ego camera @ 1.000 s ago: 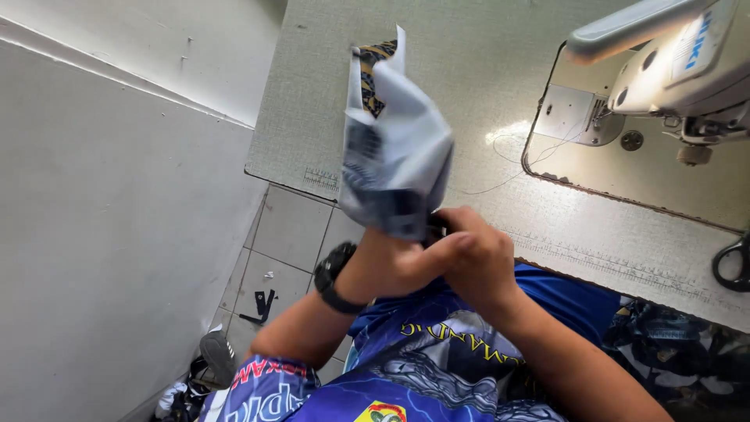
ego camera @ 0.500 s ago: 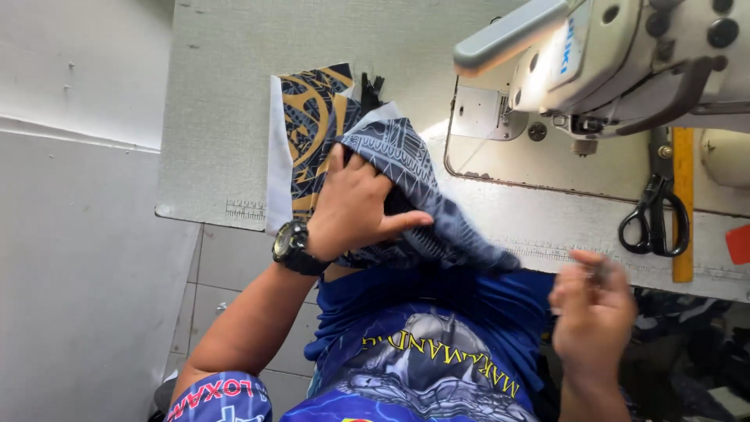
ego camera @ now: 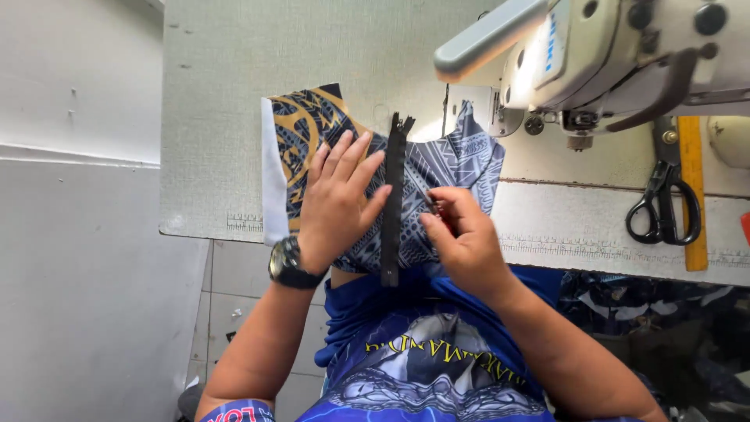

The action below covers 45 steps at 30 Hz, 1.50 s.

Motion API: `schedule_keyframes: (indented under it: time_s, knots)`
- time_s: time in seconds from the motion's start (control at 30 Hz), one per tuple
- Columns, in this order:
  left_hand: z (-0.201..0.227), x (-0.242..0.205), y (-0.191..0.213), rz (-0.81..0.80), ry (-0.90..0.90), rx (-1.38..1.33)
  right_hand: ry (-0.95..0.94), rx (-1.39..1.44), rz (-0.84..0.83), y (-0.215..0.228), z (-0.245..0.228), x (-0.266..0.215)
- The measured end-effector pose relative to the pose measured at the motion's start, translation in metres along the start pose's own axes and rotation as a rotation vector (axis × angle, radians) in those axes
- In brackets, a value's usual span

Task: Sewing a zipper onto a fabric panel using an industrial sewing machine and trimming the edges with scissors.

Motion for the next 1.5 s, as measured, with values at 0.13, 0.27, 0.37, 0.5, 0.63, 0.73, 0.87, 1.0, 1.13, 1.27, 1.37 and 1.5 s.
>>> schedule_keyframes:
  time_s: [0.13,0.27,0.37,0.5,0.63,0.73,0.87,1.0,1.13,1.27,1.37,1.5]
  knots:
    - [0.007,-0.011,0.002,0.0,0.016,0.034,0.032,-0.113,0.03,0.011,-0.011,0.013]
    - [0.01,-0.002,0.007,0.136,0.022,0.062,0.055,0.075,0.079,0.004,0.013,0.04]
    - [0.023,0.013,0.004,0.181,-0.011,0.056,0.059,0.256,0.132,0.011,0.028,0.045]
    - [0.031,0.03,-0.005,0.167,-0.008,0.141,0.08,0.312,0.153,0.021,0.021,0.042]
    - [0.023,0.035,-0.013,0.216,0.014,0.138,0.139,0.238,0.144,0.021,0.02,0.041]
    - [0.007,0.04,-0.009,0.205,0.139,-0.065,0.092,0.27,0.124,0.018,0.028,0.042]
    - [-0.014,0.044,0.002,0.149,0.374,-0.42,-0.033,0.272,0.061,0.01,0.031,0.048]
    - [-0.017,0.044,0.002,0.133,0.412,-0.473,-0.096,0.176,0.051,0.008,0.034,0.049]
    - [-0.016,0.044,0.004,0.116,0.411,-0.541,-0.043,-0.061,0.025,0.004,0.017,0.053]
    - [-0.013,0.044,0.007,0.105,0.403,-0.6,0.062,-0.24,0.016,-0.001,0.009,0.056]
    - [-0.014,0.041,0.006,0.127,0.439,-0.637,0.075,-0.269,-0.004,-0.003,0.002,0.054]
    - [-0.008,0.043,0.006,0.118,0.336,-0.446,0.117,-0.301,-0.012,-0.003,0.002,0.053]
Point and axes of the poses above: each hand's wrist, its own x-axis towards the middle knuckle, its own y-axis out of the back of the hand, z = x × y, the point moved 8 cm from there along x, towards the middle knuckle, and after that the axes turned 1 degree about x, right-handed, at the moved point
